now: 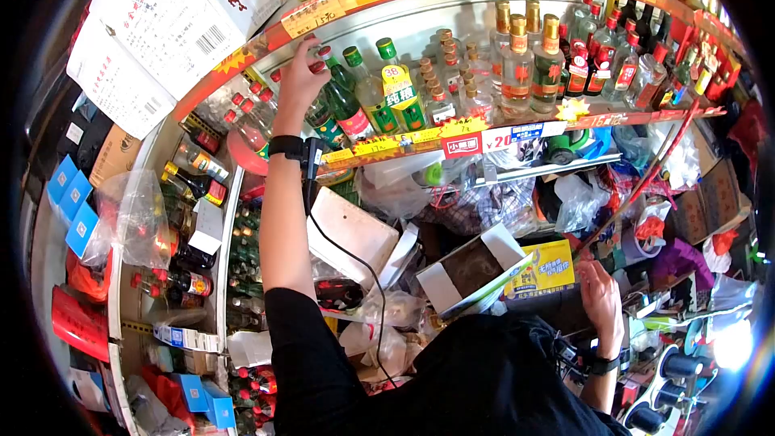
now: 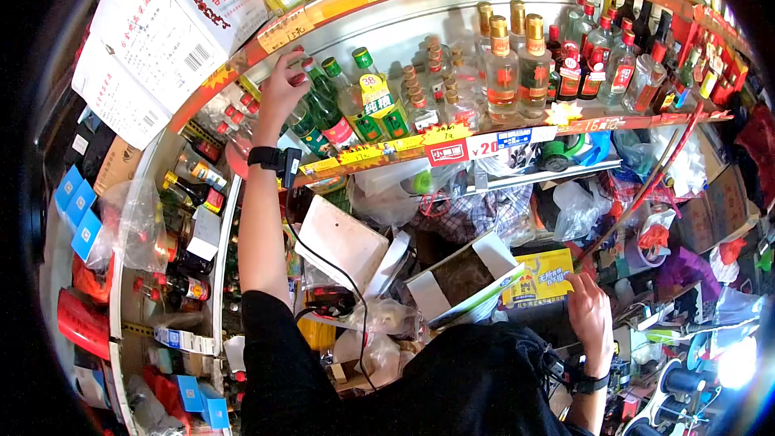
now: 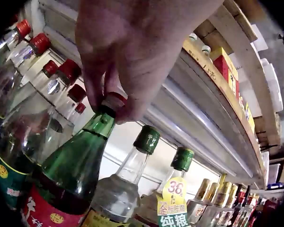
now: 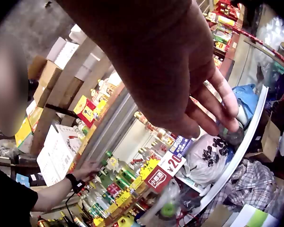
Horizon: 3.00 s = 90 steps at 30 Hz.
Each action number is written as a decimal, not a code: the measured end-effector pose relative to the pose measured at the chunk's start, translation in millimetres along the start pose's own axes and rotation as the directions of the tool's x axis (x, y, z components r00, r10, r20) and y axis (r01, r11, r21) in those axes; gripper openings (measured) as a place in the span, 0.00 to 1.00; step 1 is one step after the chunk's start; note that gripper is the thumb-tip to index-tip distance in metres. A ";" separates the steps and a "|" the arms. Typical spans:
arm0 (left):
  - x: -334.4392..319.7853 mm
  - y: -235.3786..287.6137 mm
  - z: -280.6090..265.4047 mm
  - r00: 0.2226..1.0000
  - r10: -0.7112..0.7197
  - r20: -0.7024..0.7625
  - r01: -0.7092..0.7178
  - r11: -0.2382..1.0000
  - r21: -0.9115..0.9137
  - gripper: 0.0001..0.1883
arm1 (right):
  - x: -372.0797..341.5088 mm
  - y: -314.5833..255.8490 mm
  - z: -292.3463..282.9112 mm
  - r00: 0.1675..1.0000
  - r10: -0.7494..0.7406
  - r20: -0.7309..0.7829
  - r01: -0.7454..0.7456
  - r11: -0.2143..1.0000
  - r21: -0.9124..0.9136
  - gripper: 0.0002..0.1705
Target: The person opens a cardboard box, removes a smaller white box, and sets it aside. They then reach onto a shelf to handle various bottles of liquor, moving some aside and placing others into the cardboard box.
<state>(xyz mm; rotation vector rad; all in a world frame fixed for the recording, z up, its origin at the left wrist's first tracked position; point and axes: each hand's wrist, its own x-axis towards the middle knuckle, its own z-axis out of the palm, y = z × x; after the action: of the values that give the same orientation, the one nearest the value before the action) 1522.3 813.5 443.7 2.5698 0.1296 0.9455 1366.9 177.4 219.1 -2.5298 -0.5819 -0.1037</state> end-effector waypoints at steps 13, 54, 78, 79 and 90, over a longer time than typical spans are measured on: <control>16.9 18.4 45.9 0.980 0.196 0.027 -0.193 0.919 0.345 0.26 | 7.1 0.8 6.6 0.999 -0.024 0.039 0.024 1.000 -0.002 0.19; 2.0 53.1 24.3 0.976 0.014 0.215 -0.112 0.886 0.450 0.42 | 7.0 1.0 16.5 0.992 -0.097 0.081 0.099 0.995 -0.017 0.23; 8.1 24.6 43.0 0.969 0.039 0.243 -0.134 0.912 0.388 0.48 | 12.5 -0.9 20.9 0.985 -0.105 0.137 0.106 0.994 -0.006 0.22; 8.0 28.4 41.3 0.969 0.018 0.247 -0.114 0.919 0.377 0.48 | 13.1 -0.9 21.9 0.985 -0.108 0.137 0.109 0.994 -0.005 0.22; -38.3 44.8 24.2 0.879 0.438 -0.189 -0.374 0.878 0.299 0.26 | 31.5 -11.3 39.0 0.960 -0.217 0.179 0.216 0.976 0.021 0.16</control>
<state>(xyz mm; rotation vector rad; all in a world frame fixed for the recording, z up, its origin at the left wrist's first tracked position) 1506.2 756.0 421.7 2.7557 -0.2557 1.5015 1388.8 218.4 197.3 -2.4821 -0.9307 0.0486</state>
